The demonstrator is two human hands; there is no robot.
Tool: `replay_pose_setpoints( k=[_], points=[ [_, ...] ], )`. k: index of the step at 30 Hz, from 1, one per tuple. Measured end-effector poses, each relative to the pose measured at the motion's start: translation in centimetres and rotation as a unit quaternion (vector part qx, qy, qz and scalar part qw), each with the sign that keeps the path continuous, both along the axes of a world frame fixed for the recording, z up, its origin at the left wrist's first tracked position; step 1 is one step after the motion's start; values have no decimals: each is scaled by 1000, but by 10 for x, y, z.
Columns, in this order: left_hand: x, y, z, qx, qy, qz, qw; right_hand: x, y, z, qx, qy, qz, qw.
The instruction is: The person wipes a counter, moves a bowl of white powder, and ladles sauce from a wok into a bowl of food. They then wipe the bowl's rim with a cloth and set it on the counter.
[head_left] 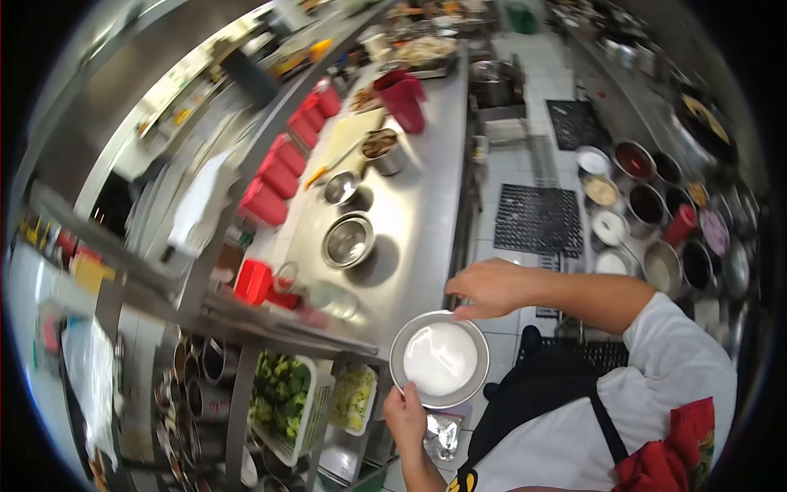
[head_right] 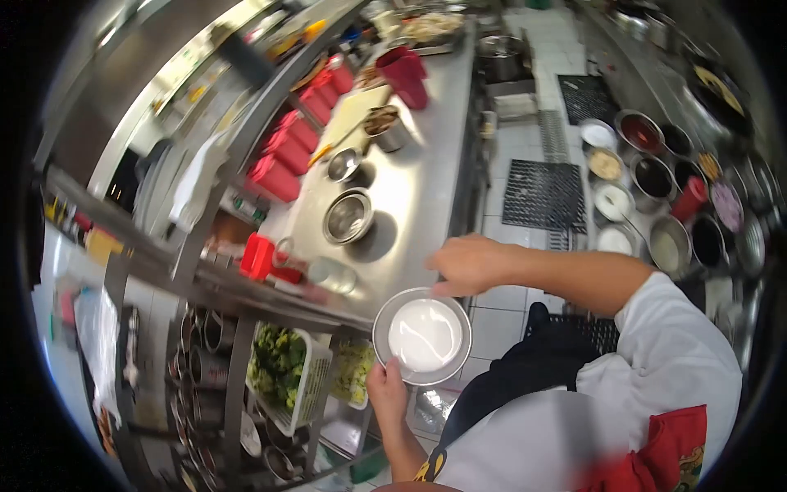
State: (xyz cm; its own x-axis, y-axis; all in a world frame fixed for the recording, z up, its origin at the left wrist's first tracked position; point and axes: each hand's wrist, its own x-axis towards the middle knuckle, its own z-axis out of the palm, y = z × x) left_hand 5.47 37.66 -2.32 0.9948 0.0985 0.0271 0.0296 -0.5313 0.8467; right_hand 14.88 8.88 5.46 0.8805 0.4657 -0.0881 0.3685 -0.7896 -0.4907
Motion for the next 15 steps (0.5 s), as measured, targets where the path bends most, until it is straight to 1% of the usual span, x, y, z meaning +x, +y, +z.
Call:
replay_pose_setpoints(
  k=[1, 2, 3, 4, 5, 6, 7, 9, 10, 12, 14, 15],
  points=[
    [5, -18, 8, -24, -2, -21, 999, -15, -16, -10, 40, 14, -18, 999],
    [9, -33, 10, -12, 1, -51, 999, -35, -35, -18, 80, 29, -51, 995],
    [16, -47, 13, 0, 10, -95, 995, -63, -56, -29, 121, 46, -98, 987],
    [23, -67, 14, 11, 21, -145, 989, -86, -73, -38, 150, 0, -151, 977],
    [26, -91, 14, 6, 36, -170, 985, -110, -91, -32, 188, 16, -216, 958],
    [27, -118, 15, 1, 47, -188, 981, -125, -108, -58, 183, -85, -253, 946],
    [26, -148, 14, -15, 56, -248, 967, -145, -127, -64, 174, -160, -295, 926],
    [15, -208, 21, -47, 56, -326, 943, -193, -178, -54, 202, -140, -387, 889],
    [3, -237, 31, -106, 108, -354, 923, -210, -207, -49, 222, -134, -418, 871],
    [-19, -294, 57, -223, 211, -389, 868, -244, -278, -49, 207, -85, -514, 828],
    [-36, -338, 62, -222, 182, -438, 852, -294, -341, -5, 175, -120, -564, 798],
    [-44, -356, 63, -221, 170, -459, 843, -312, -375, 7, 157, -128, -593, 780]
  ],
)
